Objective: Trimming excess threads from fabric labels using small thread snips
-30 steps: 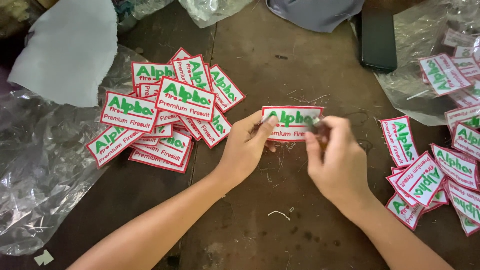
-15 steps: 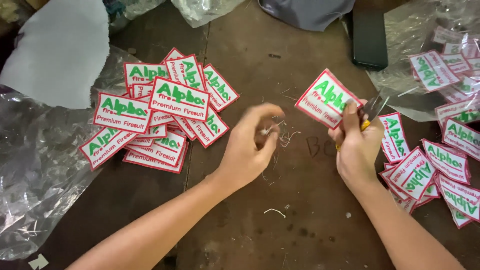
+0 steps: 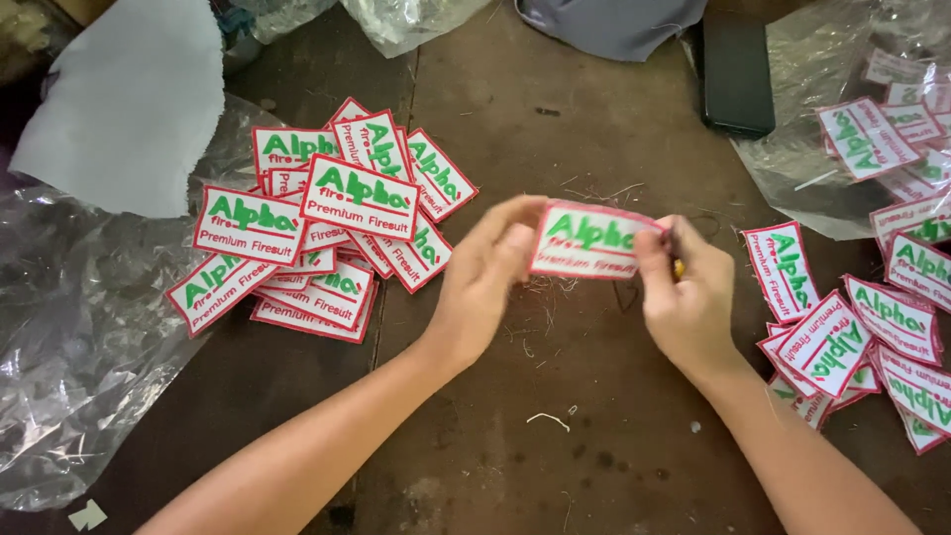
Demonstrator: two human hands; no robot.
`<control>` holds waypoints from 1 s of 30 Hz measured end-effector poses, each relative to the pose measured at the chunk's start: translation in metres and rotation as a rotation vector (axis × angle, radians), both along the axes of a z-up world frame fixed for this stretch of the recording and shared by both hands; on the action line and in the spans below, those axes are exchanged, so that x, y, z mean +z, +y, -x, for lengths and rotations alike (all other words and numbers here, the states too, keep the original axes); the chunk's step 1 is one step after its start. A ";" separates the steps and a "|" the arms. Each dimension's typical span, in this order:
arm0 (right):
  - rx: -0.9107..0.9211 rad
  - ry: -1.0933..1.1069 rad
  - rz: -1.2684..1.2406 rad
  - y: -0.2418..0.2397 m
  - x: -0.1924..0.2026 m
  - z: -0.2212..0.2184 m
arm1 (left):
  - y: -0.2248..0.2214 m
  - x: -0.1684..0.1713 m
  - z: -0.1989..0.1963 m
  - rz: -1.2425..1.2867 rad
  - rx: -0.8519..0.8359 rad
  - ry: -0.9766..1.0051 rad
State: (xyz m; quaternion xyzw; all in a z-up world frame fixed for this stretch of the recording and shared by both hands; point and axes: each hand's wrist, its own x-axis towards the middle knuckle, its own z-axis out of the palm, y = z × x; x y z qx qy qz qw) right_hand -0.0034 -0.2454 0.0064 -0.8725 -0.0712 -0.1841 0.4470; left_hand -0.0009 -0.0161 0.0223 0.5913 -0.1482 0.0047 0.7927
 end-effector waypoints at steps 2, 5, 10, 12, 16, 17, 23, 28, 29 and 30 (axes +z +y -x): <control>0.022 -0.049 0.108 0.005 -0.003 0.000 | -0.006 -0.027 -0.002 -0.065 0.021 0.006; -0.009 -0.088 0.329 0.027 0.017 0.010 | -0.007 -0.023 -0.003 -0.126 0.064 0.052; -0.083 -0.331 0.746 0.028 0.016 0.016 | -0.008 -0.058 -0.014 -0.082 0.111 0.145; -0.149 -0.424 0.964 0.024 0.008 0.013 | -0.010 -0.051 -0.013 -0.081 0.117 0.119; -0.129 -0.401 0.934 0.024 0.007 0.014 | -0.006 -0.035 -0.010 -0.123 0.098 0.082; -0.144 -0.411 0.943 0.024 0.006 0.014 | -0.005 -0.034 -0.010 -0.132 0.091 0.074; -0.162 -0.417 0.942 0.024 0.005 0.016 | -0.004 -0.034 -0.010 -0.141 0.097 0.088; -0.154 -0.405 0.935 0.024 0.005 0.015 | -0.002 -0.019 -0.005 -0.139 0.046 0.023; -0.145 -0.400 0.927 0.024 0.005 0.015 | -0.002 -0.014 -0.004 -0.157 0.039 0.010; -0.137 -0.394 0.919 0.025 0.004 0.016 | -0.002 -0.009 -0.002 -0.175 0.032 -0.003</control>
